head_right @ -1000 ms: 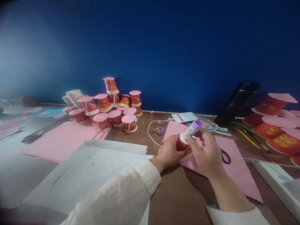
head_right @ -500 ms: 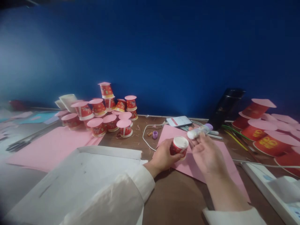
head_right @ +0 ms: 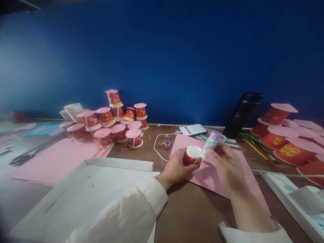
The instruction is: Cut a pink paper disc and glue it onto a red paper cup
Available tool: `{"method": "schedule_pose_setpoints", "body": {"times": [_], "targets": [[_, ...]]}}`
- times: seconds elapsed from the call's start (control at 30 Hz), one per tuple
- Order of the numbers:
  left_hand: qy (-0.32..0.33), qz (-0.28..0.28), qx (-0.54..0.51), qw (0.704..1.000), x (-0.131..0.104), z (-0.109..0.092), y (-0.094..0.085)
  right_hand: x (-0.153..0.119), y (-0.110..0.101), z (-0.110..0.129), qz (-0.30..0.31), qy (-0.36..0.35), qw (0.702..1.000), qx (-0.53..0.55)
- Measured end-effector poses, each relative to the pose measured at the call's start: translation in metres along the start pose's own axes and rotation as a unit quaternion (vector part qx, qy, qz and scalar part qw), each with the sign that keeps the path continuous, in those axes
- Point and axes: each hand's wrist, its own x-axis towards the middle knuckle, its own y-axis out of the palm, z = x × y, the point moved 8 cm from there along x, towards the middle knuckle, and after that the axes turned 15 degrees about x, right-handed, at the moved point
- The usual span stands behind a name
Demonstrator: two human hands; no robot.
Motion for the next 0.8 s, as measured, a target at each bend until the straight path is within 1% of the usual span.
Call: {"method": "schedule_pose_setpoints", "body": {"times": [0.1, 0.23, 0.27, 0.33, 0.4, 0.43, 0.5, 0.57, 0.63, 0.73, 0.8], "targets": [[0.003, -0.001, 0.012, 1.000, 0.000, -0.003, -0.001, -0.002, 0.003, -0.008, 0.021, 0.036, 0.999, -0.025], [0.001, -0.005, 0.020, 1.000, 0.000, -0.001, -0.001, -0.002, 0.007, 0.005, -0.004, 0.004, 0.992, -0.123], [0.001, -0.004, 0.018, 1.000, 0.001, 0.000, 0.000, -0.002, 0.007, 0.009, -0.015, -0.003, 0.992, -0.128], [0.002, -0.003, 0.015, 1.000, 0.001, 0.002, 0.001, -0.003, 0.004, 0.014, -0.039, -0.004, 0.994, -0.103], [0.002, -0.002, 0.013, 1.000, 0.001, 0.003, 0.002, -0.005, 0.000, 0.014, -0.062, 0.000, 0.996, -0.072], [0.002, -0.002, 0.014, 1.000, 0.001, 0.003, 0.002, -0.006, -0.001, 0.014, -0.063, 0.001, 0.996, -0.066], [0.005, -0.002, 0.013, 1.000, 0.001, 0.002, 0.002, -0.007, 0.002, 0.010, -0.032, -0.001, 0.997, -0.075], [0.009, -0.004, 0.011, 1.000, 0.001, 0.000, 0.001, -0.007, 0.009, 0.007, 0.010, -0.011, 0.993, -0.117], [0.008, -0.008, 0.015, 1.000, 0.001, -0.001, 0.001, -0.007, 0.013, 0.008, 0.018, -0.039, 0.984, -0.172], [0.000, -0.010, 0.018, 1.000, 0.001, 0.001, 0.001, -0.006, 0.010, 0.015, -0.023, -0.076, 0.973, -0.216], [-0.002, -0.007, 0.014, 1.000, 0.000, 0.002, 0.001, -0.006, 0.004, 0.017, -0.055, -0.062, 0.976, -0.202]]}}
